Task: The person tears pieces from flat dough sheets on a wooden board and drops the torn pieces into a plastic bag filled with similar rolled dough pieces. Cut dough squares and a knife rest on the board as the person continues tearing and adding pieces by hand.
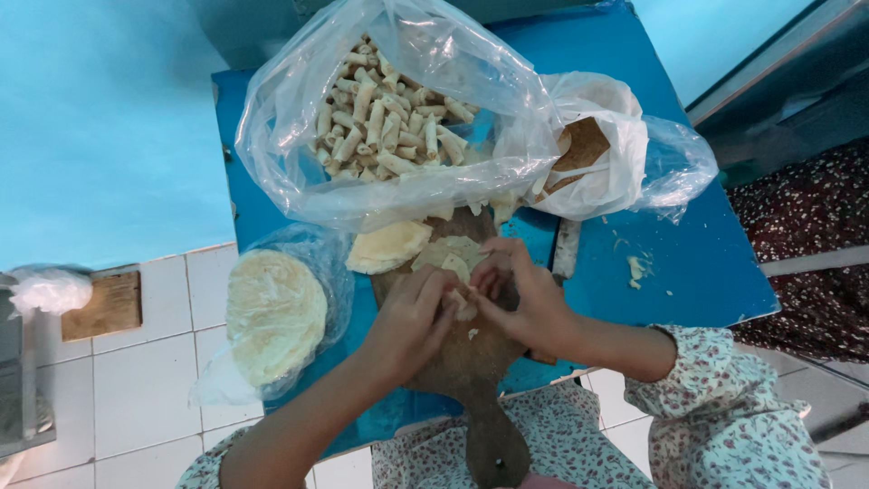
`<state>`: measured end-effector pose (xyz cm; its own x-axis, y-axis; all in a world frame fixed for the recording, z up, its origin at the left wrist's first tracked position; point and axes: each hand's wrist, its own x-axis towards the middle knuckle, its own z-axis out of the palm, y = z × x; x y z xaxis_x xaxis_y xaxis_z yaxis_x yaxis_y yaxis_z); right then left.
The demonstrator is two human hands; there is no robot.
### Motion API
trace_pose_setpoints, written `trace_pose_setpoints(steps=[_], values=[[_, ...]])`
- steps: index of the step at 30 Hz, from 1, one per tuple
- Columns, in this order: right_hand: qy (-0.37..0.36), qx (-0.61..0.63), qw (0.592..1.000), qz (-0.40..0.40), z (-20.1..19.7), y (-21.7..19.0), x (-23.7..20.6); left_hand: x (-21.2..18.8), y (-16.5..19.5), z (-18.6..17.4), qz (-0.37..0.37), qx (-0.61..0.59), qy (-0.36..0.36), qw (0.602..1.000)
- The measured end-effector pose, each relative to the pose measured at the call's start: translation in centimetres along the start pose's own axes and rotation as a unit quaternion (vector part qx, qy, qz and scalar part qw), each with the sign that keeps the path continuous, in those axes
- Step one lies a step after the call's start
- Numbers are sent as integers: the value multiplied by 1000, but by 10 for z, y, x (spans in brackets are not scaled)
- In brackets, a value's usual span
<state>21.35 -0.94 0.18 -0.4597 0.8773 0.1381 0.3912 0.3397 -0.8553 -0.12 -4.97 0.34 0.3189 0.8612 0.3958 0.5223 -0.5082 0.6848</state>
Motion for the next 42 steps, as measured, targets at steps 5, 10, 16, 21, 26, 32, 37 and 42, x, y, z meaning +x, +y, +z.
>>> trace_pose_setpoints(steps=[5, 10, 16, 21, 26, 32, 37, 42], values=[[-19, -2, 998, -57, 0, 0, -5, 0, -1, 2, -14, -18, 4, 1000], [-15, -8, 987, -157, -3, 0, -8, -1, 0, 2, -26, -29, -1, 999], [-14, -18, 993, -112, -3, 0, -10, 0, 0, 1, -12, -26, 2, 1000], [8, -97, 991, -89, -4, -4, -10, 1, 3, 0, 4, -9, 14, 1000], [31, -130, 989, -60, -8, -11, -4, 3, 5, -6, 28, 45, 22, 998], [34, -195, 974, -107, -10, -12, -1, 5, 7, -7, 27, 57, 29, 998], [14, -77, 996, -34, -8, -11, -3, 5, 7, -7, 39, 65, 22, 997], [6, -20, 999, -36, -8, -8, -4, 6, 7, -8, 53, 61, 22, 996]])
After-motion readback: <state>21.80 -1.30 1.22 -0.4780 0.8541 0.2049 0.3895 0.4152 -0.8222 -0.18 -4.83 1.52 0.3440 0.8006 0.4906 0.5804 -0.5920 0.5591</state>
